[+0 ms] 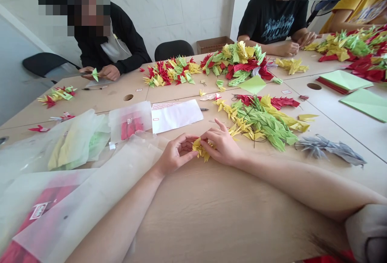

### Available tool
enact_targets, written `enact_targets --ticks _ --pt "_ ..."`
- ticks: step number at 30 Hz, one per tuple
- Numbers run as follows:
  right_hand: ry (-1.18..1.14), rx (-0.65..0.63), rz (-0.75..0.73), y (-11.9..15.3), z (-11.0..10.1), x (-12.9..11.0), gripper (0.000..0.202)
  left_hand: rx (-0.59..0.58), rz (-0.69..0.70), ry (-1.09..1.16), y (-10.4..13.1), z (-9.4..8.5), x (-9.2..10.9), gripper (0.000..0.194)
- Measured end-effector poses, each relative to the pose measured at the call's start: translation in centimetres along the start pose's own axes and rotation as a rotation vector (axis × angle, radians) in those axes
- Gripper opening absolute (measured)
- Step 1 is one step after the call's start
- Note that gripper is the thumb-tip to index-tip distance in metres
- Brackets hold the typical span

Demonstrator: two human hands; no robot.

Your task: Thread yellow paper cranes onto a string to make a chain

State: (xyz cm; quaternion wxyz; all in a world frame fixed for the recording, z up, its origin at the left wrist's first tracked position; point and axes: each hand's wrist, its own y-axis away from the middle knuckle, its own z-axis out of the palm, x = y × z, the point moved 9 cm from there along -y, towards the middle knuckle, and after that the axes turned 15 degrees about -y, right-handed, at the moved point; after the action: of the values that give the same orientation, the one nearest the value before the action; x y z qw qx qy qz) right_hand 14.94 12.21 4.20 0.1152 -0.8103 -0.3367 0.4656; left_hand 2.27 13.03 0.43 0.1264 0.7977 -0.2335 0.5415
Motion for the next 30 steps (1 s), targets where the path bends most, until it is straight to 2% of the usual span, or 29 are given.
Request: enact_targets --ticks 7,17,22,24,27,30 --pt "-0.034 0.016 0.088 -0.2 -0.2 1.0 0.01 -0.012 0.041 -0.005 0.0 0.1 0.3 0.047" --pt "-0.069 0.029 0.116 -0.1 -0.1 1.4 0.011 0.045 0.065 0.062 -0.2 0.0 0.1 0.03" --pt "-0.054 0.017 0.15 -0.3 0.0 1.7 0.016 0.041 0.047 -0.055 -0.2 0.1 0.2 0.018" --pt "-0.003 -0.004 0.137 -1.0 -0.7 1.4 0.014 0.044 0.035 -0.092 -0.3 0.0 0.2 0.018" --pt "0.099 0.02 0.14 -2.6 -3.4 1.6 0.014 0.081 0.006 -0.106 -0.6 -0.3 0.0 0.019" --pt "0.235 -0.095 0.198 -3.9 -5.1 3.1 0.014 0.141 -0.058 -0.047 -0.8 -0.3 -0.3 0.021"
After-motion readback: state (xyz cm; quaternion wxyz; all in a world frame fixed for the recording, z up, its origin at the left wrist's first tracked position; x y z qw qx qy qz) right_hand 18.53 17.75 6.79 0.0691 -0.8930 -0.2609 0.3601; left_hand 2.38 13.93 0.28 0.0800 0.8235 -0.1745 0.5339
